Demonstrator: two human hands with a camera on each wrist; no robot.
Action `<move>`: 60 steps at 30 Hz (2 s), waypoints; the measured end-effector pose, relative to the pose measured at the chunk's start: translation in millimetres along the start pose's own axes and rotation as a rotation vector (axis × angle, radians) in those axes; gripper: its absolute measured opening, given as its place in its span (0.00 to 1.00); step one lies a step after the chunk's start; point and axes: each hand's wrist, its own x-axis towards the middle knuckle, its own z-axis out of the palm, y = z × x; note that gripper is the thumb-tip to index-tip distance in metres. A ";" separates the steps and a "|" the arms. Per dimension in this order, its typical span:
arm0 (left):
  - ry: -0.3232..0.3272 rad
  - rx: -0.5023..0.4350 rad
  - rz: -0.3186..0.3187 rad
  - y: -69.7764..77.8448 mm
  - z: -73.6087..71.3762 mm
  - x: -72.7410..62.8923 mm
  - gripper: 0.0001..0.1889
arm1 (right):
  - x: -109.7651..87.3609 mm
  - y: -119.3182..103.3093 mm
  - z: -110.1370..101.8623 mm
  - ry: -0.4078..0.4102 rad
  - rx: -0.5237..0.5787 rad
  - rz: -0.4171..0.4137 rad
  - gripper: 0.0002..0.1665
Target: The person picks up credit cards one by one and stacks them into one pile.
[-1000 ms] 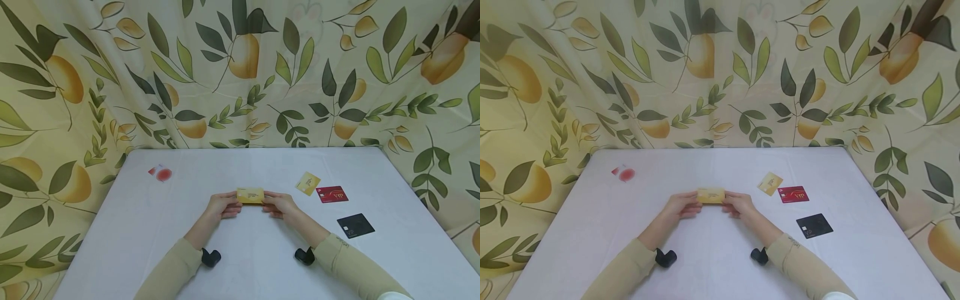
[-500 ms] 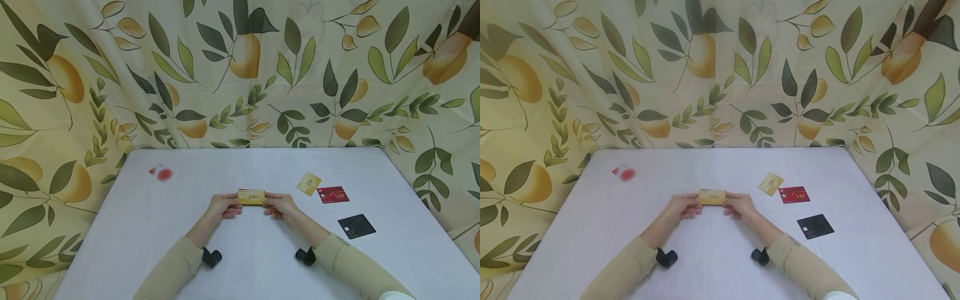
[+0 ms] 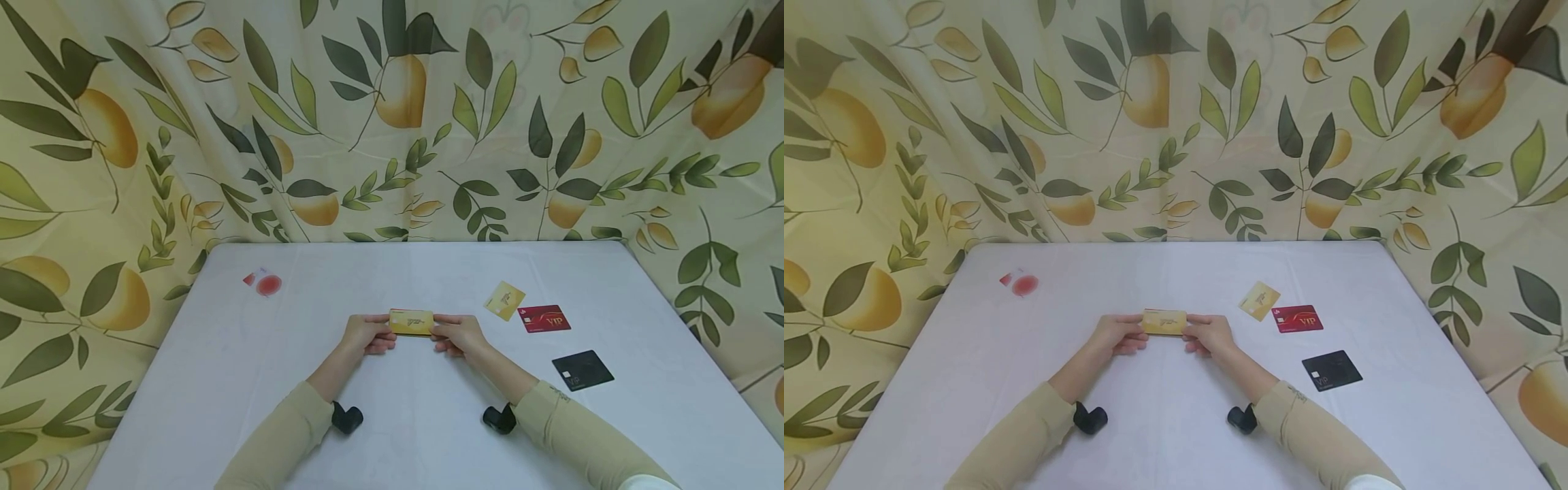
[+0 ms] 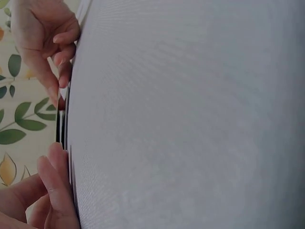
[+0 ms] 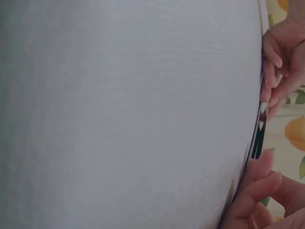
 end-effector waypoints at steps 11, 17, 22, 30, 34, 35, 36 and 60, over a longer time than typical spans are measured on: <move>-0.006 0.011 0.046 1.2 0.1 -4.2 0.19 | -1.6 -1.5 0.5 -0.001 -0.036 -0.027 0.27; -0.005 0.027 0.061 -0.7 0.2 -3.3 0.19 | -1.7 -0.1 1.3 0.009 -0.044 -0.043 0.27; 0.012 0.046 0.069 -1.0 1.3 -2.7 0.19 | -2.2 -0.8 1.7 0.016 -0.045 -0.039 0.27; 0.031 0.058 0.074 2.0 3.4 -5.9 0.20 | -3.1 -1.3 3.3 0.032 -0.070 -0.054 0.26; 0.041 0.060 0.094 2.6 4.0 -7.2 0.21 | -1.3 -0.9 4.1 0.045 -0.085 -0.073 0.25; 0.044 0.060 0.096 2.6 4.1 -7.3 0.21 | -0.8 -0.7 4.3 0.049 -0.089 -0.075 0.26; 0.047 0.061 0.098 2.5 4.3 -7.5 0.21 | -0.2 -0.6 4.6 0.054 -0.093 -0.075 0.26; 0.088 -0.056 0.035 11.9 -42.1 -2.9 0.16 | -2.9 -18.5 18.0 0.042 -0.034 -0.108 0.19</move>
